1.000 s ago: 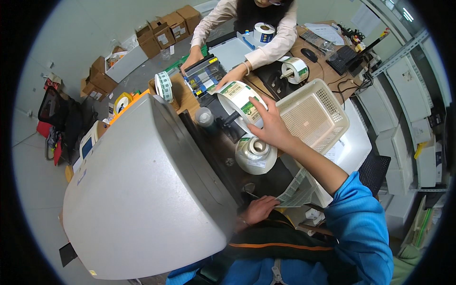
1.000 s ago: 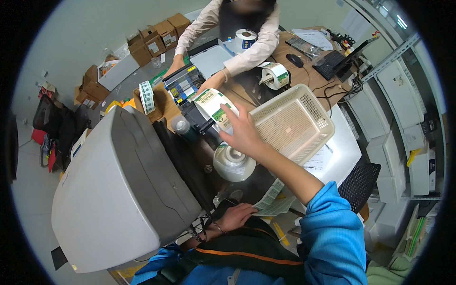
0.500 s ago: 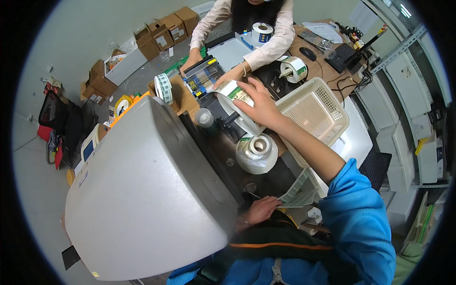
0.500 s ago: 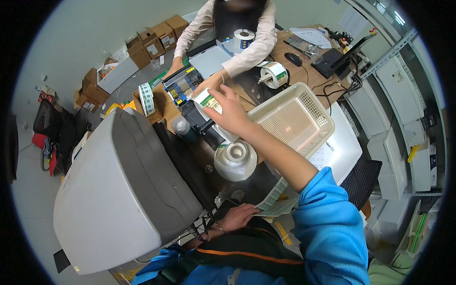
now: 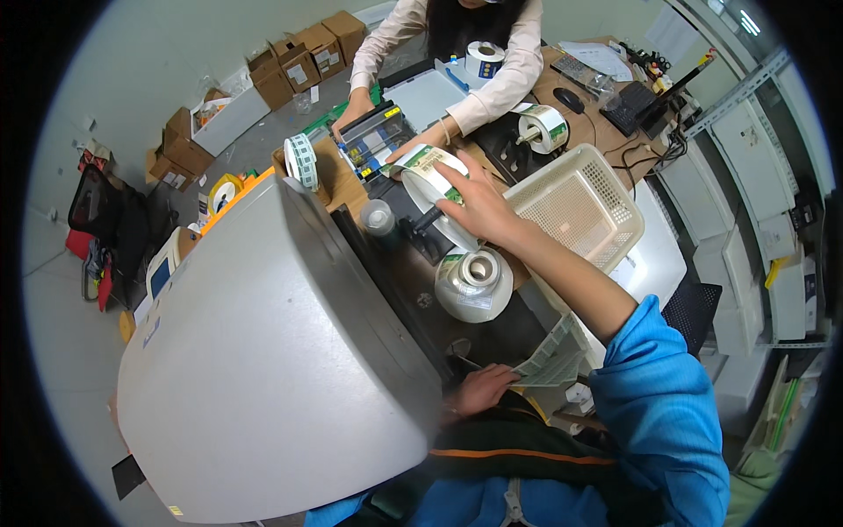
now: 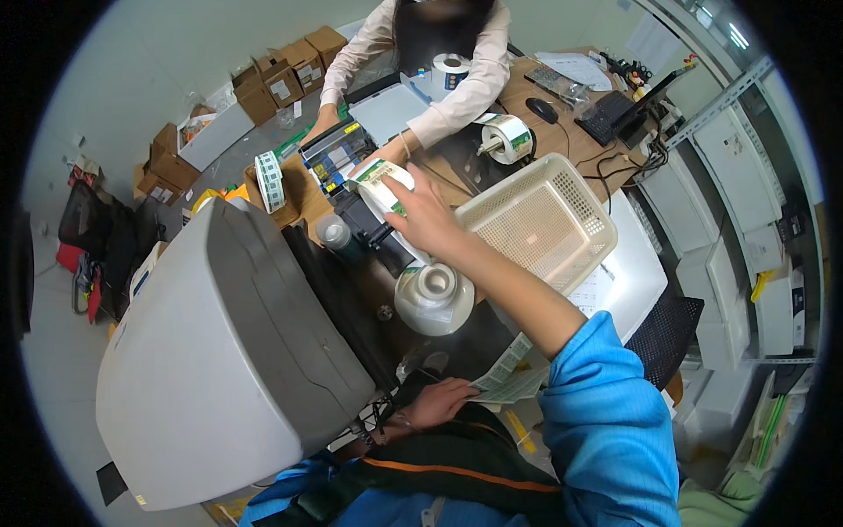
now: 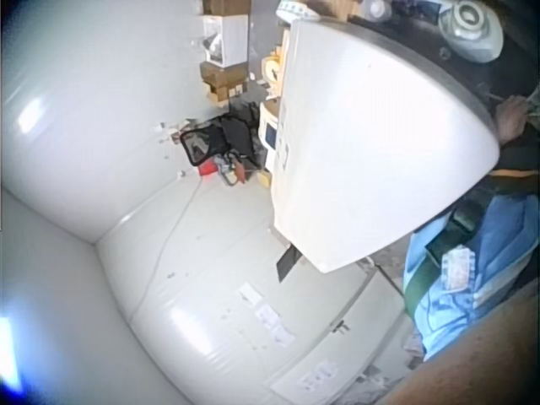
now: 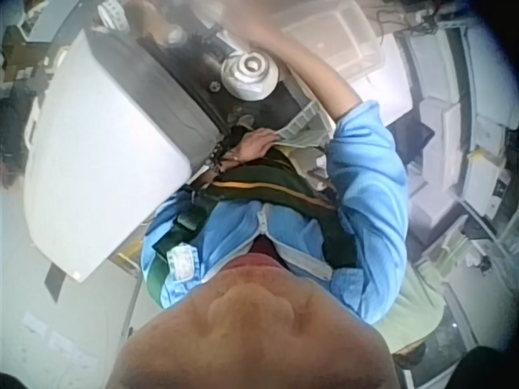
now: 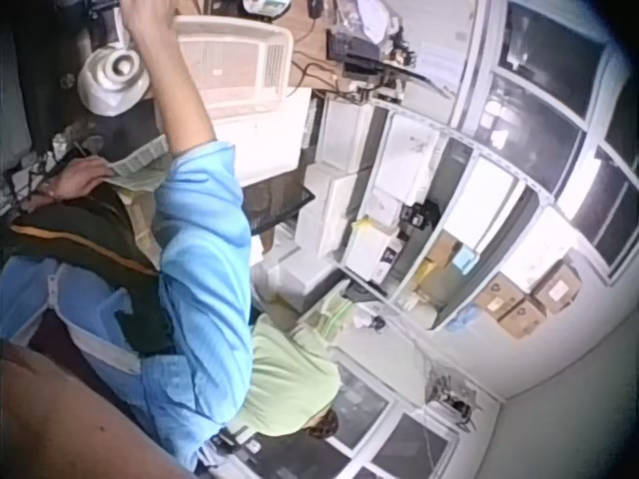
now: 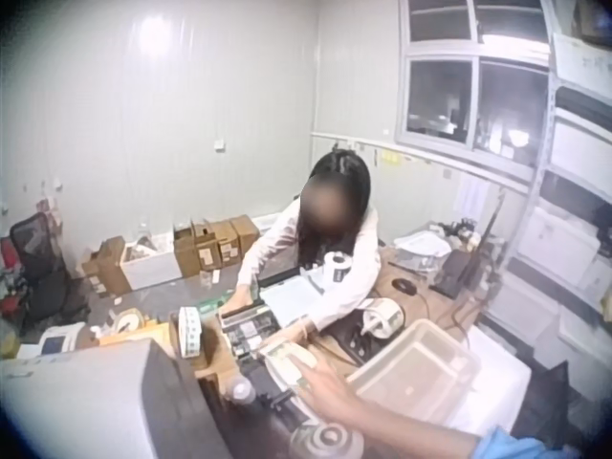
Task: The person handles sheets of labels, separating them by hand and placing them onto a stack of documents at a workstation before interacting with a label printer.
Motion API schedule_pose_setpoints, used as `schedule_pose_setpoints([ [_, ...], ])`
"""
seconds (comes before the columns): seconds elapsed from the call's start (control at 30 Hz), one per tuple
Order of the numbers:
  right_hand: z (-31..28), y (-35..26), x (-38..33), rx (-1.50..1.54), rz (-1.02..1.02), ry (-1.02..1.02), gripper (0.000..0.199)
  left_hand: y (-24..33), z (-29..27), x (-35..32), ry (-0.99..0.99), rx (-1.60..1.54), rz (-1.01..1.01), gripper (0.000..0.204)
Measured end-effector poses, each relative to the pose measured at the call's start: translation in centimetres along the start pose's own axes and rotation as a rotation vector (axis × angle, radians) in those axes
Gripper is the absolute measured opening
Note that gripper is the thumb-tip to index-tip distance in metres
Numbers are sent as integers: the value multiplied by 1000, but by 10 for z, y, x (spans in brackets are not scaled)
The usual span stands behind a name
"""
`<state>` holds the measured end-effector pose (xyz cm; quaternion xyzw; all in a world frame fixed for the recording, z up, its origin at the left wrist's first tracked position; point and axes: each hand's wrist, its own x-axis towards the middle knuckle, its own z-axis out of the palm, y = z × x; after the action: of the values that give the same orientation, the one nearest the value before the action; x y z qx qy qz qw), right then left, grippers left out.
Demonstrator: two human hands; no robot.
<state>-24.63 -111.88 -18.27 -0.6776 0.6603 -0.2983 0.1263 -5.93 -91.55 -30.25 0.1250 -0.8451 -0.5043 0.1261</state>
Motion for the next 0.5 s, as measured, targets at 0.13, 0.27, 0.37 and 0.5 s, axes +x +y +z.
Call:
schedule_pose_setpoints([
  [0.13, -1, -2, -2, 85, -13, 121, 62, 2, -1, -1, -20, -12, -19, 30],
  [0.27, -16, -6, -27, 88, -17, 33, 65, 2, 1, -3, 27, -9, -19, 30],
  [0.37, -18, -5, -42, 44, -6, -22, 68, 3, 1, -2, 14, -12, -20, 31],
  [0.5, -25, -14, -53, 47, 64, -84, 72, 2, 2, -3, 7, -4, -27, 31],
])
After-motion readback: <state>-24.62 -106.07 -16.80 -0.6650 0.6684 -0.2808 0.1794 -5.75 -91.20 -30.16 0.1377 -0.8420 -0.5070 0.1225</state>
